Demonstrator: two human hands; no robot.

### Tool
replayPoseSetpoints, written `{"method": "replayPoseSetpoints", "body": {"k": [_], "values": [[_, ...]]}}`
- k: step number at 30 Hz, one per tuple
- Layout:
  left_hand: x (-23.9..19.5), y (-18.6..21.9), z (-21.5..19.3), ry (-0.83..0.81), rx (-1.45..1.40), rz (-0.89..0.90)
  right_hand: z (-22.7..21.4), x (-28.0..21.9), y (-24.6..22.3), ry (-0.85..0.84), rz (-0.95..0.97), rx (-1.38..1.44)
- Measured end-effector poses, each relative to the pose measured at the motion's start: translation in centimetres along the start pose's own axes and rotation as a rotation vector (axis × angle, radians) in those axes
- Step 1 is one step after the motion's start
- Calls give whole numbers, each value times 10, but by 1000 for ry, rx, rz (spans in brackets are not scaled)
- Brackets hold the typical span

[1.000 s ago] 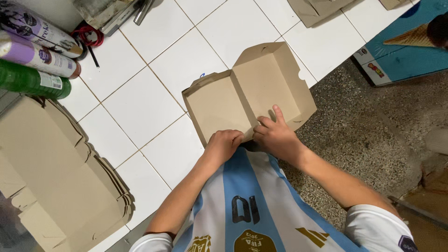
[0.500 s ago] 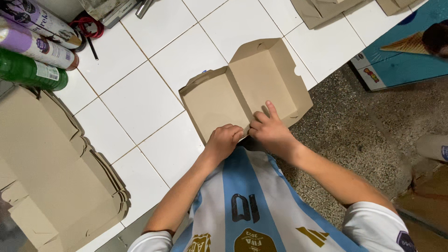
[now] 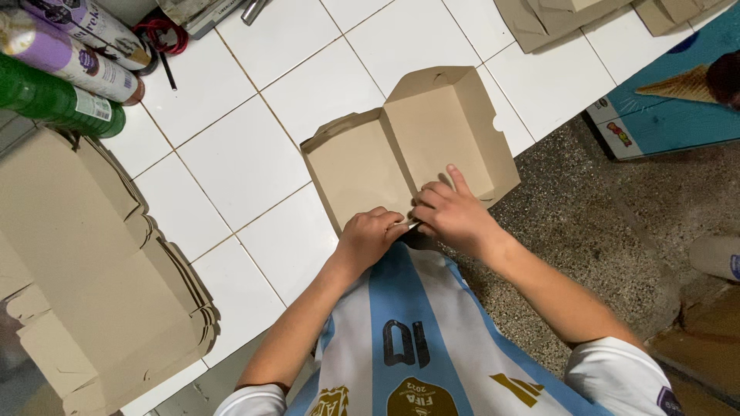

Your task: The person assembles flat cardboard boxes on a tiled countertop. They fold the side flaps, tuck the tabs into slots, and close the lids to form rectangular boxes. The person repeats this process for several boxes, stacking the finished ones on the right side of the counter.

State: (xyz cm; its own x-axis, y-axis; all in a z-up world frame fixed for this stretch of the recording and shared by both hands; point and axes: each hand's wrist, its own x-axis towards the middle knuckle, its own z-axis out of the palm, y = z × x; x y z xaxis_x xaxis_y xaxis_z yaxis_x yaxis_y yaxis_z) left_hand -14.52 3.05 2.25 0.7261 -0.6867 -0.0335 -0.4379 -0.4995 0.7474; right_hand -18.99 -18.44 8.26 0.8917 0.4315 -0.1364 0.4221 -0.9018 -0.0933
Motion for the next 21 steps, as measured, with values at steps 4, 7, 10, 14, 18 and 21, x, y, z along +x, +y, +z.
{"method": "replayPoseSetpoints", "body": {"k": [4,7,10,14,18,21], "values": [[-11,0,-8,142,124,87,-10,-31,25,99,187,126],[-13,-1,-23,293,161,133,29,-67,61,614,534,205],[-16,-10,-44,619,219,62,12,-80,52,785,999,626],[-24,-20,-57,669,-33,-313,35,-79,36,661,1170,1356],[-23,-31,-57,759,-209,-335,63,-65,33,636,1064,1690],[-26,-49,-59,918,-338,-415,59,-63,30,617,1004,1656]]}}
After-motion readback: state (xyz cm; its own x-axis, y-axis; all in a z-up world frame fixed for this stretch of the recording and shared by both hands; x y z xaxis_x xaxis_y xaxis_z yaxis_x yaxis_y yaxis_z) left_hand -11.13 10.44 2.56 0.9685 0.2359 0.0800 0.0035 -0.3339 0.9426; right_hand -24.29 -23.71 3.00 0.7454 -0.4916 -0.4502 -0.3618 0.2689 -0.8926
